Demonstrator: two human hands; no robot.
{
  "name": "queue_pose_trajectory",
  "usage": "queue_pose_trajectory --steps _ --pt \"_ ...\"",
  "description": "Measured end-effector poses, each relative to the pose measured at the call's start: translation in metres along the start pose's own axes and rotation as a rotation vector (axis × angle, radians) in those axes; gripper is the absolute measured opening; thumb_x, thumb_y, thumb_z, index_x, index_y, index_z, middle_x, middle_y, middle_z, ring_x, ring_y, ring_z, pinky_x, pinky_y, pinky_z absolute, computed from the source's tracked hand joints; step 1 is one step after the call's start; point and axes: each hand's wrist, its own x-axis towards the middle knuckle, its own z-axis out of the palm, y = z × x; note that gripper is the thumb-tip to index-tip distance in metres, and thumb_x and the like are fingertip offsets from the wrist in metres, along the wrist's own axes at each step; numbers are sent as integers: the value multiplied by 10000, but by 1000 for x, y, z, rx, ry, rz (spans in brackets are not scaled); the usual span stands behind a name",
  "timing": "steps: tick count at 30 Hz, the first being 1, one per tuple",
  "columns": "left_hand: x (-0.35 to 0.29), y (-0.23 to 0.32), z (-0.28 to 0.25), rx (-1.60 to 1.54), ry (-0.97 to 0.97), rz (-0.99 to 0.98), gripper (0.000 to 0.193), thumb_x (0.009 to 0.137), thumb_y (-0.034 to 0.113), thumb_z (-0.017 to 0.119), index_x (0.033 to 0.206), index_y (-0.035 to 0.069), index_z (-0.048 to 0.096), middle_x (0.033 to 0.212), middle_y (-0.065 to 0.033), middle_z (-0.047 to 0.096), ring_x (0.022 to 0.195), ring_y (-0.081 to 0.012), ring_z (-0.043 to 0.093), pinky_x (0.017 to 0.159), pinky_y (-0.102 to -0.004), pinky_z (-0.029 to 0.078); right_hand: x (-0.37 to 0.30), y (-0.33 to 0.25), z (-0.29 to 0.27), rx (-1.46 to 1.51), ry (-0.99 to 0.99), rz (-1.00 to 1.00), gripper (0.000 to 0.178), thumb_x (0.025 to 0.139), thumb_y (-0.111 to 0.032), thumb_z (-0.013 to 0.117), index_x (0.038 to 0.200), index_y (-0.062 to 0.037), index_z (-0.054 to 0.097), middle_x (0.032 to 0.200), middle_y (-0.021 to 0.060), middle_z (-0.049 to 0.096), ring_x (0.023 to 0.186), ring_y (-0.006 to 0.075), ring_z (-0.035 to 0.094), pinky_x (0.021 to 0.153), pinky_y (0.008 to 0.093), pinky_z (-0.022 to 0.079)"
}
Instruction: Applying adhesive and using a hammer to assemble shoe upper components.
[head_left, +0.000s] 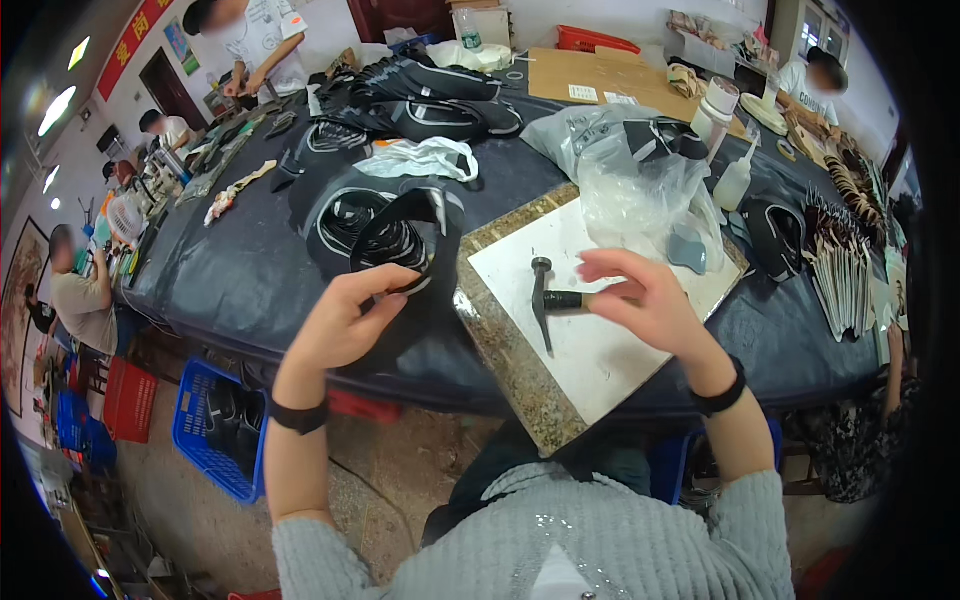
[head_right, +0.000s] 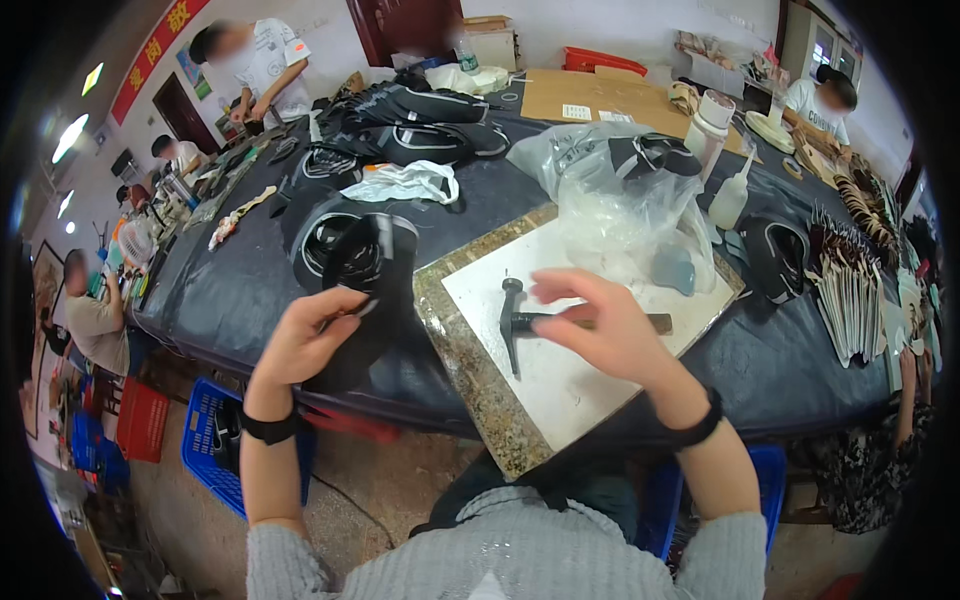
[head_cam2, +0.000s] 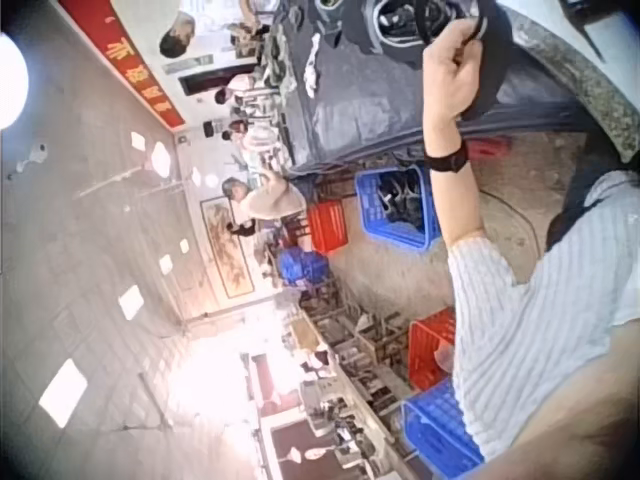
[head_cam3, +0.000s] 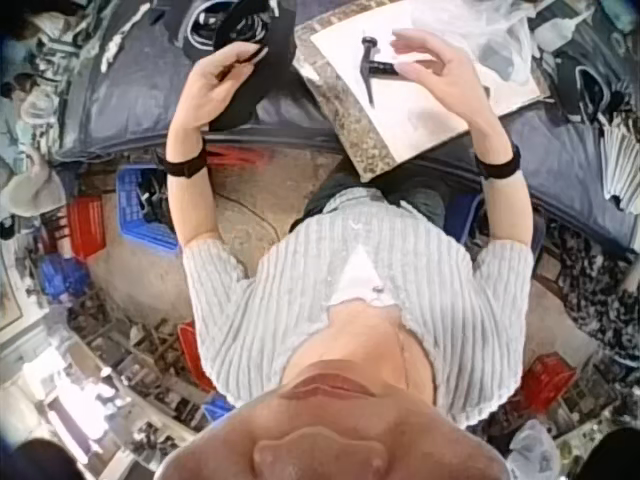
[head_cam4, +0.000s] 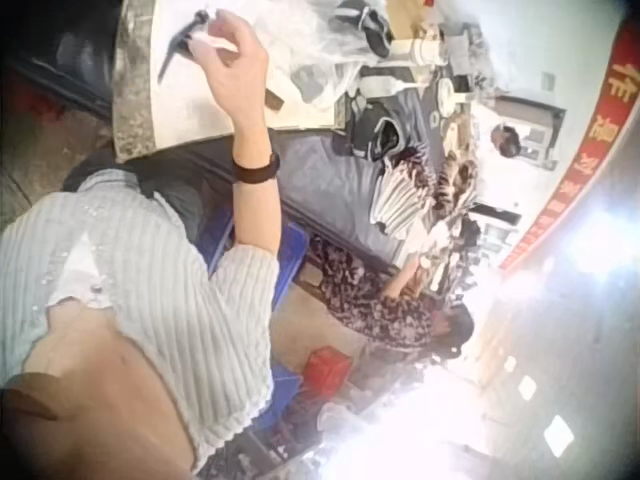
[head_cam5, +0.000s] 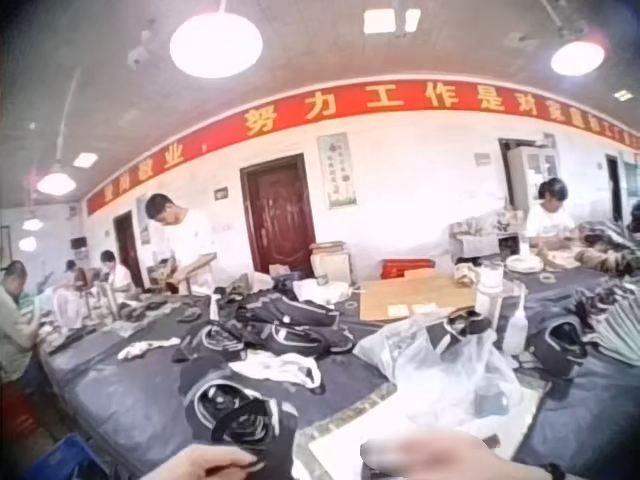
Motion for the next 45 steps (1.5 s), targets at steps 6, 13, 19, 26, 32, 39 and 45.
queue_pose_trajectory --steps 6,13,19,26,32,39,45 --pt "-13 9 39 -183 -149 69 268 809 -44 509 1053 -15 616 892 -135 639 851 -162 617 785 -292 478 29 -3 104 1001 -72 367 414 944 -296 612 1217 11 554 1146 105 622 1027 178 616 819 315 535" --pt "-12 34 89 -626 190 -135 161 856 38 642 1000 -26 609 867 -58 654 792 -110 590 727 -273 477 1 -1 112 1235 193 177 261 946 -121 587 1171 11 592 1111 76 651 1040 161 614 911 328 498" --pt "-15 40 102 -417 138 -57 101 862 54 669 862 -12 592 759 -32 610 753 -69 553 703 -241 454 -28 5 107 1413 133 207 300 926 -142 628 1186 4 593 1097 77 660 1003 157 623 909 310 496" --pt "-29 57 122 -812 299 -193 81 943 65 581 948 -7 619 834 35 606 750 -12 510 653 -181 402 -52 5 127 667 174 83 356 863 -158 721 1153 26 628 1070 63 681 984 101 591 867 257 471" --pt "-82 76 59 -561 113 -372 84 892 66 593 863 -8 621 776 26 606 674 -39 523 597 -205 407 -75 4 92 598 -56 132 289 785 -167 770 979 12 653 882 87 646 853 186 630 780 289 493" --pt "-78 102 63 -188 -501 -399 155 787 107 717 751 -10 623 581 -15 569 554 -40 491 501 -223 371 -93 -20 122 427 -557 199 288 849 -182 715 1040 7 609 907 94 654 865 149 618 779 297 481" --pt "-62 39 133 -633 -491 -482 126 872 41 646 951 -12 563 756 19 585 678 -20 504 587 -197 425 -136 8 94 271 -81 460 186 848 -115 673 963 18 611 814 70 652 764 105 604 690 265 491"
